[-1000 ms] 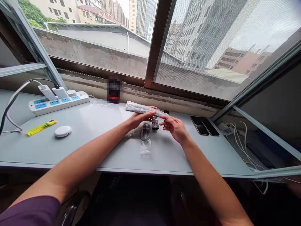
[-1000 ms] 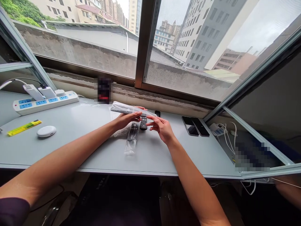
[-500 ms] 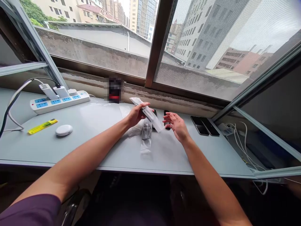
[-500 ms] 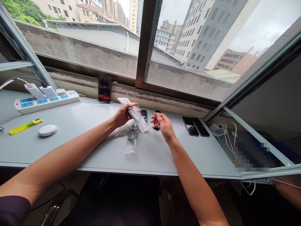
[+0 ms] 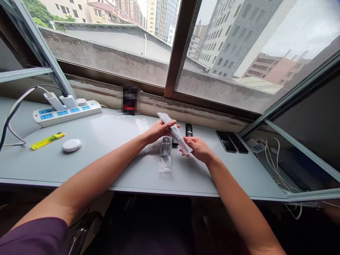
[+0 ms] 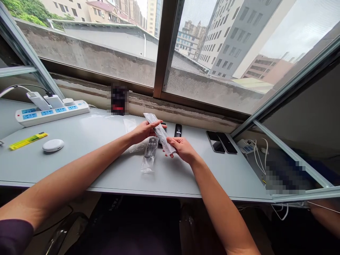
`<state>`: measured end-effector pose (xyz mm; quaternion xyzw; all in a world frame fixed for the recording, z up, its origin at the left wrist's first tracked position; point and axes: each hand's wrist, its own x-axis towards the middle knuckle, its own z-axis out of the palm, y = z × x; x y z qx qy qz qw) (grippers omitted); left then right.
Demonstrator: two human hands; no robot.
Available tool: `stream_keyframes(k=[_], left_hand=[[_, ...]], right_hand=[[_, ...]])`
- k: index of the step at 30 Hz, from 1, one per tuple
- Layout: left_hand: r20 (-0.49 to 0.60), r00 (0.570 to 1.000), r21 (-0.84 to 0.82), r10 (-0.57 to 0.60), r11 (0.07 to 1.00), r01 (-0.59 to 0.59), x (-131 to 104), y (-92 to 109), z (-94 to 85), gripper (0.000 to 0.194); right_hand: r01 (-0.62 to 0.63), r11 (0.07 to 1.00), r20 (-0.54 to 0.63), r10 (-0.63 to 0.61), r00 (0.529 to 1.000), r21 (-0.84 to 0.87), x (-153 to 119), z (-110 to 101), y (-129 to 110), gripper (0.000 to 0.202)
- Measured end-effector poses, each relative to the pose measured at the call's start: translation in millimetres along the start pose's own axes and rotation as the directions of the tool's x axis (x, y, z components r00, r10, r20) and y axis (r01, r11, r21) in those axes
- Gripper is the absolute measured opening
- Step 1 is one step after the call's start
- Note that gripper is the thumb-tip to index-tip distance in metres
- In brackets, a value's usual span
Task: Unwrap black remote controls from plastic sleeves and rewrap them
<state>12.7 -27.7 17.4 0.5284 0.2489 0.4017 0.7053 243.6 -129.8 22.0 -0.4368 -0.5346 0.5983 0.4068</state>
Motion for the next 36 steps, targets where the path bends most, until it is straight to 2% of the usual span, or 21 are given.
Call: stream_keyframes(k=[5,8,10,12,13,15,17,19,22,24,26,29,32,34,36], left_hand=[[0.139,0.989,0.114,0.048,0.991,-0.064,-6,-3,4.0,0.072],[0.140,0.970,0.211,0.200,0.951,-0.226,-8,-3,8.3,0.066],[0.092,0.923,0.307,0.374,0.871,-0.384,-8,-1,10.1,0.053],[0.068,0.847,0.464,0.527,0.735,-0.495,-8,3,10.3,0.034],[0.080,0.818,0.539,0.570,0.665,-0.517,-9,5,10.1,0.025],[0.088,0.789,0.628,0.609,0.581,-0.518,-10,7,9.7,0.014],[0.049,0.784,0.648,0.619,0.578,-0.497,-11,7,10.0,0.015],[-0.018,0.799,0.618,0.601,0.635,-0.464,-12,6,11.2,0.022],[-0.100,0.859,0.454,0.503,0.791,-0.410,-10,3,13.3,0.046],[-0.115,0.904,0.314,0.412,0.879,-0.360,-8,1,14.4,0.068],[-0.084,0.942,0.259,0.325,0.920,-0.294,-6,-2,15.0,0.093],[-0.012,0.974,0.301,0.226,0.930,-0.212,-5,-7,15.6,0.116],[-0.001,0.984,0.351,0.181,0.921,-0.169,-5,-12,14.7,0.129],[0.006,0.986,0.433,0.168,0.888,-0.154,-5,-15,12.7,0.127],[0.007,0.982,0.557,0.187,0.815,-0.159,-5,-17,9.8,0.110]], right_hand=[[0.087,0.996,-0.055,-0.087,0.995,-0.012,2,-1,6,0.053],[0.086,0.996,-0.067,-0.087,0.994,-0.019,3,-1,5,0.040],[0.076,0.997,-0.120,-0.073,0.990,0.017,4,-2,4,0.041],[0.066,0.996,-0.192,-0.052,0.980,0.067,6,-4,3,0.041],[0.068,0.994,-0.223,-0.048,0.974,0.084,6,-5,3,0.039],[0.084,0.992,-0.263,-0.058,0.963,0.092,7,-8,3,0.034],[0.107,0.990,-0.285,-0.078,0.955,0.089,8,-10,5,0.034],[0.124,0.988,-0.298,-0.092,0.950,0.088,8,-11,5,0.037],[0.140,0.987,-0.296,-0.112,0.949,0.077,8,-10,5,0.042],[0.134,0.989,-0.251,-0.115,0.961,0.058,7,-8,4,0.047],[0.104,0.994,-0.153,-0.097,0.983,0.040,5,-5,4,0.052],[0.038,0.999,-0.002,-0.038,0.999,-0.038,3,-1,4,0.050],[-0.014,0.990,0.052,0.021,0.998,-0.138,1,1,4,0.052],[-0.027,0.988,0.053,0.035,0.998,-0.152,1,0,3,0.054],[-0.010,0.990,0.048,0.017,0.999,-0.143,0,-2,2,0.052]])
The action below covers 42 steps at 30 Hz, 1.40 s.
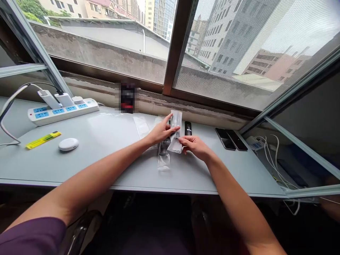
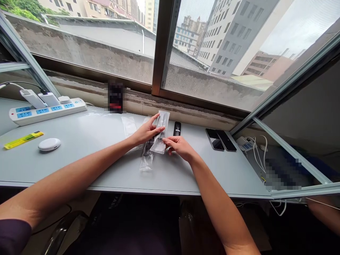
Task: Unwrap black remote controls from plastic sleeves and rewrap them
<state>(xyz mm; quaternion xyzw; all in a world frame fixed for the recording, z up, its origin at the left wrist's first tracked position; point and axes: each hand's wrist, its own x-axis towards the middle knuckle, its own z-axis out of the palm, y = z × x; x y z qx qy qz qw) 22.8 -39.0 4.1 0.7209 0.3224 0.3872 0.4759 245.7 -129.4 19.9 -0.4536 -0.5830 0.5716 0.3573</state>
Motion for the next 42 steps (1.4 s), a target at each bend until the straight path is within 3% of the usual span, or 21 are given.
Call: stream_keyframes(k=[4,6,10,13,16,18,20,21,22,24,27,31,42], left_hand=[[-0.038,0.993,0.309,0.112,0.946,-0.095,2,-7,-3.5,0.064],[-0.017,0.985,0.443,0.171,0.885,-0.146,4,-12,-5.0,0.051],[0.043,0.980,0.582,0.196,0.792,-0.184,6,-23,-7.7,0.046],[0.071,0.983,0.629,0.170,0.757,-0.176,8,-29,-9.2,0.050],[0.055,0.987,0.675,0.154,0.722,-0.150,10,-32,-10.4,0.052],[0.038,0.989,0.697,0.143,0.705,-0.128,11,-35,-11.7,0.053],[0.029,0.992,0.711,0.121,0.695,-0.106,12,-36,-13.5,0.056],[0.032,0.993,0.714,0.110,0.693,-0.100,12,-37,-14.5,0.060],[0.042,0.994,0.713,0.103,0.694,-0.102,12,-37,-15.5,0.064],[0.085,0.990,0.696,0.111,0.705,-0.139,11,-36,-17.3,0.074],[0.240,0.953,0.633,0.183,0.715,-0.296,9,-33,-18.5,0.080],[0.453,0.864,0.536,0.221,0.707,-0.462,8,-30,-17.9,0.073],[0.427,0.875,0.536,0.228,0.715,-0.449,10,-30,-15.4,0.054]], right_hand=[[0.069,0.997,-0.017,-0.070,0.997,-0.043,-4,-3,-4,0.047],[0.076,0.993,-0.025,-0.078,0.997,-0.086,-6,-2,-8,0.049],[0.040,0.986,-0.007,-0.042,0.999,-0.163,-7,4,-14,0.058],[0.040,0.988,-0.119,-0.058,0.991,-0.149,-4,4,-12,0.067],[0.087,0.969,-0.350,-0.167,0.922,-0.232,1,-4,-4,0.072],[0.101,0.901,-0.474,-0.313,0.823,-0.421,5,-11,3,0.066],[0.098,0.795,-0.502,-0.467,0.728,-0.598,9,-17,12,0.057],[0.109,0.731,-0.458,-0.529,0.715,-0.674,12,-19,17,0.053],[0.110,0.671,-0.405,-0.562,0.721,-0.734,15,-20,22,0.054],[0.065,0.602,-0.336,-0.528,0.780,-0.796,21,-22,33,0.062],[-0.005,0.601,-0.311,-0.406,0.859,-0.799,28,-24,46,0.070],[-0.053,0.636,-0.308,-0.297,0.904,-0.770,29,-27,53,0.068],[-0.004,0.634,-0.261,-0.312,0.914,-0.773,31,-35,58,0.070]])
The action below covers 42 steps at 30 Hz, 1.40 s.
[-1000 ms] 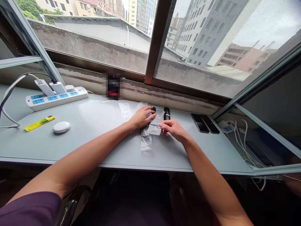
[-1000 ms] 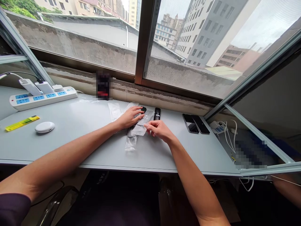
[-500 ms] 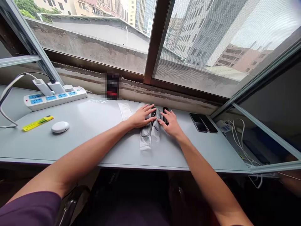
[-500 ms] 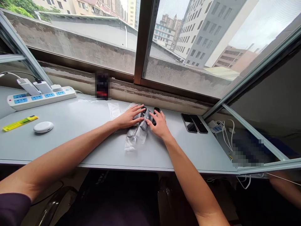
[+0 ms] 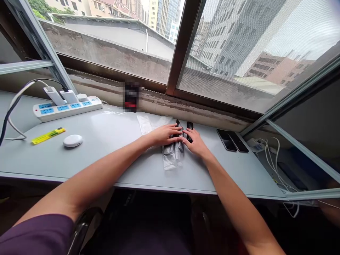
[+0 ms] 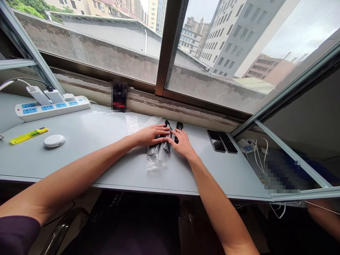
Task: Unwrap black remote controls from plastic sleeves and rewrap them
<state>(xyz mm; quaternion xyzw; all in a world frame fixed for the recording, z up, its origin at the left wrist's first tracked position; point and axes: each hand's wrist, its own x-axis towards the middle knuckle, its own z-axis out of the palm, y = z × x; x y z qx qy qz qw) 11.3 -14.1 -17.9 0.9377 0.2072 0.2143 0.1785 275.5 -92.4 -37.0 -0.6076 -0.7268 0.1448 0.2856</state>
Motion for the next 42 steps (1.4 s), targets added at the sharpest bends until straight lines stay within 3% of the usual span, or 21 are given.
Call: stream_keyframes(k=[9,17,28,31,34,36,42], left_hand=[[-0.053,0.999,-0.002,-0.009,1.000,0.009,0,1,-2.9,0.051],[-0.012,0.999,0.042,-0.033,0.999,0.033,0,7,-3.8,0.055],[-0.096,0.991,-0.018,-0.087,0.996,0.086,1,6,-6.1,0.048],[-0.204,0.966,0.049,-0.158,0.984,0.171,2,3,-6.3,0.048],[-0.291,0.898,0.131,-0.331,0.916,0.380,0,-3,-4.7,0.057],[-0.285,0.849,0.151,-0.444,0.854,0.497,-3,-8,-2.1,0.063],[-0.246,0.850,0.148,-0.465,0.849,0.507,-7,-22,5.1,0.061]], right_hand=[[-0.013,1.000,-0.028,0.013,1.000,-0.002,-1,3,-1,0.075],[-0.018,1.000,-0.061,0.020,0.998,0.022,-1,4,-1,0.079],[-0.006,1.000,-0.078,0.008,0.997,0.021,1,3,2,0.083],[-0.015,0.999,-0.073,0.017,0.997,0.031,2,2,3,0.087],[-0.024,0.999,-0.076,0.027,0.997,0.038,3,1,2,0.088],[-0.029,0.999,-0.077,0.032,0.996,0.043,2,0,1,0.084],[-0.035,0.998,-0.077,0.039,0.996,0.055,0,-2,-1,0.074]])
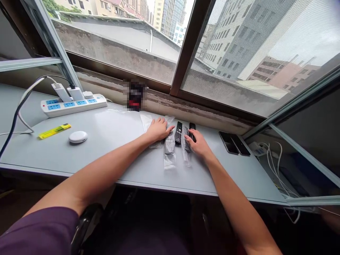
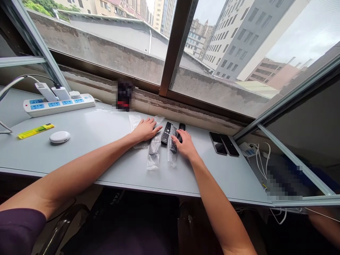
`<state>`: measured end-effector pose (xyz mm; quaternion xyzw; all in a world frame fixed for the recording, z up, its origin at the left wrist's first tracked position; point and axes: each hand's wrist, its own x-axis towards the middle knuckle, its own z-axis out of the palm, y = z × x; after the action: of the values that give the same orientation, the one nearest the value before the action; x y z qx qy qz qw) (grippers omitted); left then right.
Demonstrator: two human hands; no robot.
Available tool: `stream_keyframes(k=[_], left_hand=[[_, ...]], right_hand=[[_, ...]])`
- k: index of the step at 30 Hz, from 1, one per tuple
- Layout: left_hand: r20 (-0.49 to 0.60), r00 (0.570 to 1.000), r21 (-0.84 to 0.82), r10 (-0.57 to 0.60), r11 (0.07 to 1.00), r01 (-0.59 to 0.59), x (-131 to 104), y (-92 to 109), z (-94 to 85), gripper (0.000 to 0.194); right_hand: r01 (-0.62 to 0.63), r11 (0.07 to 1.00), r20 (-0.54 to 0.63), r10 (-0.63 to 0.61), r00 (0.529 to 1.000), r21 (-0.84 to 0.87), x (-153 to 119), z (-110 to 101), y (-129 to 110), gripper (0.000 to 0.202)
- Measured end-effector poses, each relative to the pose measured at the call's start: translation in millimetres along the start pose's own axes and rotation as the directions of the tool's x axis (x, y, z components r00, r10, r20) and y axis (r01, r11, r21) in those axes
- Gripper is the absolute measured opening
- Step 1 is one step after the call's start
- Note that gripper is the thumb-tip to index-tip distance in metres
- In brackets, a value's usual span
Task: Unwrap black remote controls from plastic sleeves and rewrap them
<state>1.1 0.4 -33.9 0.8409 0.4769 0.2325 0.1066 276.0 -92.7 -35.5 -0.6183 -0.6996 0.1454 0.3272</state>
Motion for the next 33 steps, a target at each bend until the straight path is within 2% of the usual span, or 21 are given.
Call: stream_keyframes(k=[3,5,8,10,13,15,17,19,20,25,28,30,33], left_hand=[[-0.027,0.999,-0.073,-0.026,0.997,0.024,3,0,-1.4,0.063],[-0.083,0.996,-0.145,-0.025,0.989,0.012,5,2,-6.3,0.071],[-0.226,0.973,-0.240,0.053,0.965,-0.108,7,7,-16.4,0.086],[-0.313,0.947,-0.318,0.071,0.932,-0.175,8,11,-21.7,0.094],[-0.351,0.936,-0.538,-0.019,0.822,-0.186,10,17,-25.0,0.094],[-0.293,0.949,-0.720,-0.117,0.680,-0.139,11,19,-25.4,0.082],[-0.191,0.962,-0.855,-0.194,0.515,-0.066,12,20,-26.2,0.059],[-0.092,0.964,-0.927,-0.248,0.375,0.008,12,20,-28.2,0.034],[-0.053,0.960,-0.947,-0.274,0.319,0.039,12,21,-29.5,0.029],[0.103,0.912,-0.989,-0.396,0.061,0.138,12,25,-34.1,0.045],[0.191,0.865,-0.980,-0.463,-0.044,0.193,14,26,-33.3,0.052],[0.224,0.845,-0.973,-0.486,-0.072,0.217,15,26,-32.7,0.049],[0.233,0.884,-0.971,-0.404,-0.043,0.236,14,28,-33.6,0.038]], right_hand=[[0.006,1.000,-0.002,-0.006,1.000,0.001,0,0,0,0.072],[0.011,1.000,-0.003,-0.011,1.000,0.001,0,0,0,0.071],[0.022,1.000,-0.004,-0.022,1.000,-0.002,2,0,1,0.070],[0.033,0.999,-0.005,-0.033,0.999,-0.002,3,-1,1,0.068],[0.050,0.999,-0.005,-0.050,0.999,-0.001,6,-4,2,0.064],[0.060,0.998,-0.004,-0.060,0.998,-0.001,8,-7,2,0.060],[0.067,0.998,-0.005,-0.067,0.998,-0.005,10,-10,3,0.058],[0.069,0.998,-0.008,-0.069,0.998,-0.012,12,-12,3,0.055],[0.069,0.997,-0.010,-0.070,0.998,-0.017,12,-12,4,0.053],[0.049,0.997,-0.023,-0.050,0.998,-0.055,11,-7,9,0.050],[0.023,0.997,-0.029,-0.026,0.999,-0.080,10,-4,11,0.049],[0.011,0.996,-0.031,-0.014,0.999,-0.091,9,-4,11,0.047],[0.011,0.995,-0.033,-0.015,0.999,-0.101,9,-6,9,0.041]])
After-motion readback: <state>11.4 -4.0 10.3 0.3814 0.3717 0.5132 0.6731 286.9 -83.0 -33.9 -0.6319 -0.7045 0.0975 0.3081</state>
